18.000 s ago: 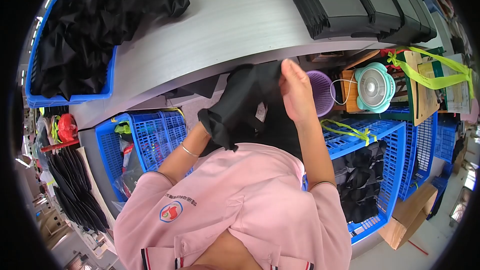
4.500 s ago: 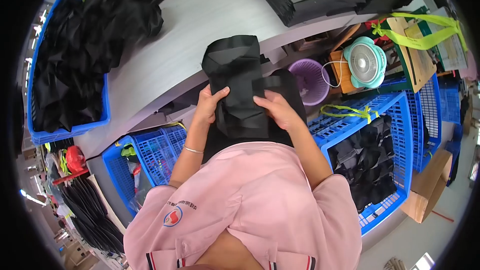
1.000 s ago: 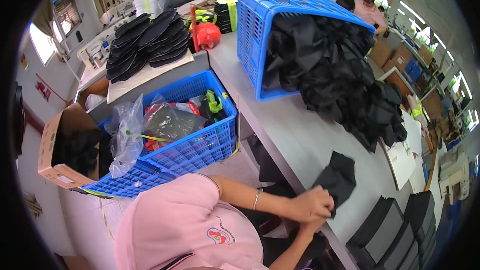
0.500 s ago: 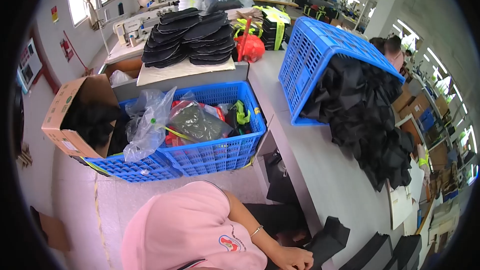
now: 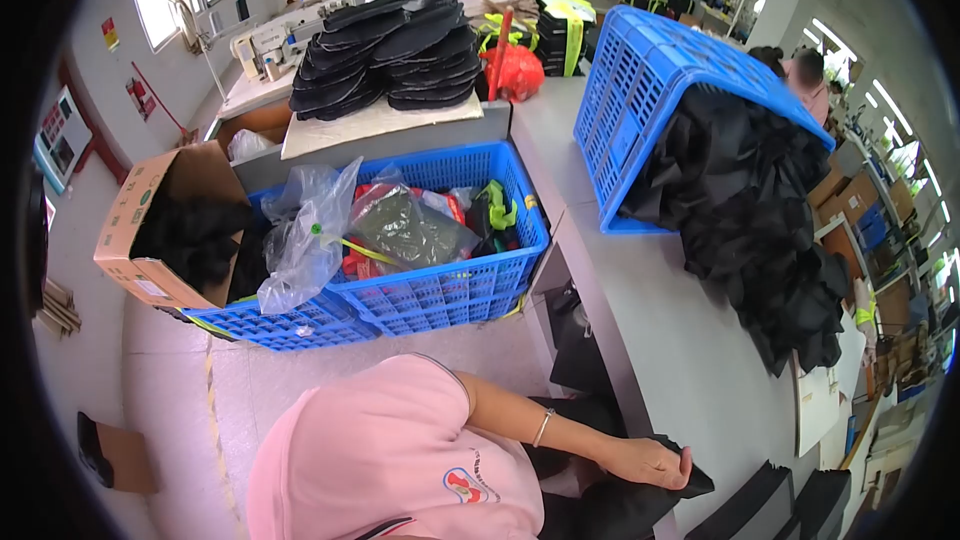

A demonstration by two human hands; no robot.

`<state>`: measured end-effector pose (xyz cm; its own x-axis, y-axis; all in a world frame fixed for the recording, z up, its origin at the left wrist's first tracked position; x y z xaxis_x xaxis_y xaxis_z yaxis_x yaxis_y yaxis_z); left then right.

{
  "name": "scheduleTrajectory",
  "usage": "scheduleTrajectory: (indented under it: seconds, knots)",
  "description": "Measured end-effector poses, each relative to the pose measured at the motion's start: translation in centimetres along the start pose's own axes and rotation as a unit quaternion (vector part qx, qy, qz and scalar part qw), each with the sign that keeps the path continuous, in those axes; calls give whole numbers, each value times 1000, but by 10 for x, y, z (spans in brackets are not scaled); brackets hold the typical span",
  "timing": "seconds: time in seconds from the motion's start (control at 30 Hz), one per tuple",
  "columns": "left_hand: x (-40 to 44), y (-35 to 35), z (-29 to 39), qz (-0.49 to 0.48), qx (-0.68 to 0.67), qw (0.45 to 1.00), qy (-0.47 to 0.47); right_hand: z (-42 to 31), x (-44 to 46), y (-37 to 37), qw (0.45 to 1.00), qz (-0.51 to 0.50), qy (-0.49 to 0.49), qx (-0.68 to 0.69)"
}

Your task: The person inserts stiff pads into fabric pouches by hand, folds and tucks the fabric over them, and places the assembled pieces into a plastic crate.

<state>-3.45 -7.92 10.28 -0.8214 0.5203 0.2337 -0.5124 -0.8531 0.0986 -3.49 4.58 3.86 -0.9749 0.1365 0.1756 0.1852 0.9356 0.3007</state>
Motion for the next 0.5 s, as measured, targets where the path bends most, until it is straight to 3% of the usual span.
scheduleTrajectory:
  seconds: [0.07, 0.17, 0.3, 0.43, 0.47, 0.5]
  knots:
    - [-1, -3, -7, 64, 5, 995, -70, 5, 0, 9, 1000, 8, -13, 2]
    - [-20, -2, 7, 226, 164, 949, -144, 12, -2, 18, 999, 20, -27, 8]
    - [-40, -74, -4, 67, 139, 952, -263, 18, -4, 27, 999, 28, -40, 13]
    - [-25, -86, -37, 104, 92, 953, -270, 23, -6, 20, 998, 26, -52, 28]
    - [-28, -68, -25, 183, 75, 943, -266, 23, -6, 18, 998, 26, -54, 33]
    - [-21, -61, -28, 148, -10, 971, -190, 24, -5, 14, 998, 25, -54, 37]
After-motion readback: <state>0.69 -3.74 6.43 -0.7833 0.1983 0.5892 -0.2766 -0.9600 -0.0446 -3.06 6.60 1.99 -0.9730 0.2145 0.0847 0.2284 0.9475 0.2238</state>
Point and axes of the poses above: each hand's wrist, its own x-axis towards the middle knuckle, its own y-axis out of the back of the hand, z = x × y, the point moved 9 cm from there along x, towards the middle knuckle, and after that the axes turned 3 degrees about z, right-handed, at the moved point
